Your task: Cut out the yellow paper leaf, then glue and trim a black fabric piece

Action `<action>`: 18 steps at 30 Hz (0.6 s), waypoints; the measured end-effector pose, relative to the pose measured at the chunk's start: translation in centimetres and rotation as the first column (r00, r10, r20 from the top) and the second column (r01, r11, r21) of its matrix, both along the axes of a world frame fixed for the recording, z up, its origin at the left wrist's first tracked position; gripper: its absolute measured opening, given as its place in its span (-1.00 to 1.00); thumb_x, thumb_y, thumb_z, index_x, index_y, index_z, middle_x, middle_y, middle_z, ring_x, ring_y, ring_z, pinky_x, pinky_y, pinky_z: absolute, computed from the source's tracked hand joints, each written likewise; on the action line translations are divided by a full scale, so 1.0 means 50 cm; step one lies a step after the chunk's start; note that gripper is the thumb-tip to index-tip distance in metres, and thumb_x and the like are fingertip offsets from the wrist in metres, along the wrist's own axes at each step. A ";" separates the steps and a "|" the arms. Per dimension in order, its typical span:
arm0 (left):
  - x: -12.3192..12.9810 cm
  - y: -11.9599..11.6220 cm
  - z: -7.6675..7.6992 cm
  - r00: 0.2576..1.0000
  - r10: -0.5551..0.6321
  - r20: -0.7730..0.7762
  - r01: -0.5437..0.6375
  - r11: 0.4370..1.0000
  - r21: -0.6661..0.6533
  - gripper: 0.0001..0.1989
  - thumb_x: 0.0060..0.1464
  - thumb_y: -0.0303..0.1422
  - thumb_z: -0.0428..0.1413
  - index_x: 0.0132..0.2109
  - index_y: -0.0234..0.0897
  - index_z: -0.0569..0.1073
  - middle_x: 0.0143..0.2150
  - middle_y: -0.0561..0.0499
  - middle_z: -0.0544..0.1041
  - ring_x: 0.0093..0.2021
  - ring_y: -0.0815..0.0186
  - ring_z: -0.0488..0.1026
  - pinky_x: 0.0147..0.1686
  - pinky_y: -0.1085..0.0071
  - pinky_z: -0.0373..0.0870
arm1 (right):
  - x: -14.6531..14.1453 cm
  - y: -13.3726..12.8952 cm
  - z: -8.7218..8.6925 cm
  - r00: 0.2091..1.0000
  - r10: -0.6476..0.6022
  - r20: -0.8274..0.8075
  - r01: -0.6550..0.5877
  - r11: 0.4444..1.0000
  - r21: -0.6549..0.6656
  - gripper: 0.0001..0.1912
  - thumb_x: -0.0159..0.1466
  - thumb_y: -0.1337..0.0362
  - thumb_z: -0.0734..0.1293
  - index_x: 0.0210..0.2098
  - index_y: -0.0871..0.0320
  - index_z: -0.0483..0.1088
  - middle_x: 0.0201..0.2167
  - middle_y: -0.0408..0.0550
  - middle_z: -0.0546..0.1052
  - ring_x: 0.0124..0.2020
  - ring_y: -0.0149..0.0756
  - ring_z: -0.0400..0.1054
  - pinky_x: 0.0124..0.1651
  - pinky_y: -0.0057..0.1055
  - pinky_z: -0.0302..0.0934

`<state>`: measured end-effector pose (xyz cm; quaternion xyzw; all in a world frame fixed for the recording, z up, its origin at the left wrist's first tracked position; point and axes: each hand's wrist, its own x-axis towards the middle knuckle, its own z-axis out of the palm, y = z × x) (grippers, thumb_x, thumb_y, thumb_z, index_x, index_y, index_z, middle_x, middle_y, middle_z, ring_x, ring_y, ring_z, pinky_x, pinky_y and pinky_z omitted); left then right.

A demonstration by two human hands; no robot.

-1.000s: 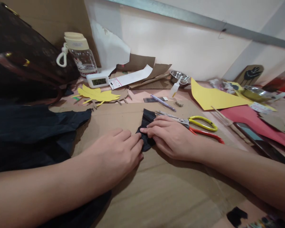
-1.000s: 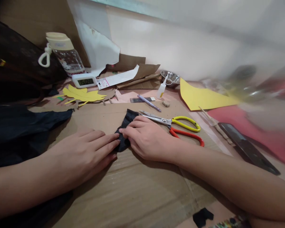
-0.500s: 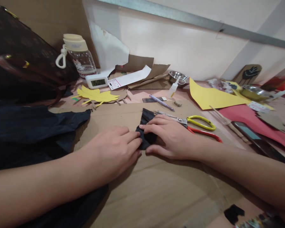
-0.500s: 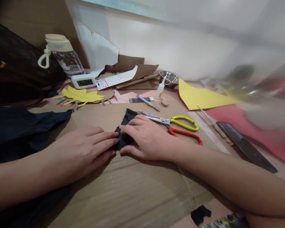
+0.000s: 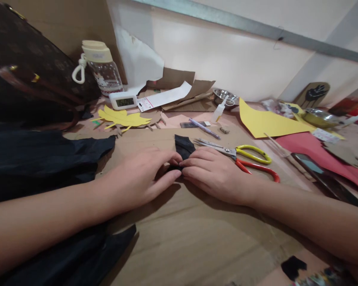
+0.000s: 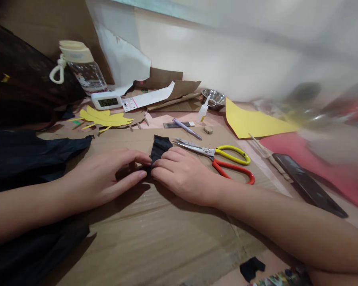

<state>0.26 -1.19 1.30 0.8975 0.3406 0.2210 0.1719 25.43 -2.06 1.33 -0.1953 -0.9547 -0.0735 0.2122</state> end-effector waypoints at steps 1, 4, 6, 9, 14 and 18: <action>-0.002 0.005 0.002 0.999 0.003 0.050 -0.002 1.000 -0.030 -0.62 0.42 -0.08 0.00 0.14 -0.16 0.55 -0.05 -0.07 0.68 -0.10 0.09 0.61 -0.02 0.19 0.51 | 0.000 0.000 0.000 0.997 -0.044 -0.066 0.038 0.996 -0.083 -0.82 0.51 0.38 0.28 -0.14 0.24 0.55 -0.18 0.09 0.69 -0.17 -0.13 0.53 -0.05 -0.18 0.43; -0.006 0.017 0.012 0.973 0.007 0.232 0.015 0.995 -0.095 -0.49 0.46 0.04 -0.09 0.16 -0.15 0.57 0.14 -0.09 0.65 0.14 0.04 0.57 0.20 0.15 0.46 | -0.003 -0.002 0.003 0.886 -0.308 -0.348 0.101 0.858 -0.503 -0.91 0.48 0.31 0.33 -0.11 0.13 0.50 -0.23 -0.04 0.66 -0.25 -0.26 0.54 -0.18 -0.32 0.43; -0.007 0.022 0.018 0.944 -0.006 0.329 0.066 0.983 -0.174 -0.44 0.44 0.12 -0.10 0.16 -0.12 0.59 0.20 -0.07 0.63 0.22 0.03 0.53 0.30 0.15 0.39 | -0.008 -0.001 0.006 0.721 -0.492 -0.488 -0.048 0.667 -0.743 -0.94 0.47 0.25 0.35 -0.14 0.07 0.48 -0.24 -0.13 0.66 -0.26 -0.32 0.55 -0.17 -0.39 0.44; -0.004 0.025 0.021 0.914 -0.003 0.406 0.171 0.909 -0.379 -0.36 0.40 0.21 -0.09 0.08 -0.13 0.66 0.10 -0.08 0.69 0.16 0.03 0.58 0.25 0.15 0.46 | -0.017 0.002 0.008 0.531 -0.651 -0.543 -0.348 0.417 -0.840 -0.82 0.39 0.10 0.47 -0.20 0.06 0.49 -0.22 -0.18 0.66 -0.19 -0.35 0.56 -0.04 -0.40 0.45; 0.004 0.027 0.018 0.898 0.095 0.429 0.186 0.803 -0.567 -0.46 0.30 0.17 0.13 0.05 -0.15 0.67 0.01 -0.03 0.73 0.01 0.09 0.65 0.04 0.24 0.58 | -0.025 0.003 0.003 0.436 -0.735 -0.519 -0.463 0.312 -0.830 -0.69 0.26 0.03 0.58 -0.23 0.09 0.52 -0.21 -0.17 0.68 -0.20 -0.36 0.56 -0.01 -0.39 0.47; 0.006 0.025 0.022 0.928 0.175 0.329 0.052 0.812 -0.582 -0.65 0.23 0.00 0.26 -0.06 -0.15 0.67 -0.10 0.05 0.74 -0.13 0.19 0.66 -0.08 0.32 0.58 | -0.020 0.000 -0.011 0.472 -0.720 -0.508 -0.453 0.296 -0.841 -0.75 0.33 0.07 0.54 -0.19 0.07 0.51 -0.19 -0.17 0.67 -0.19 -0.35 0.55 -0.04 -0.38 0.48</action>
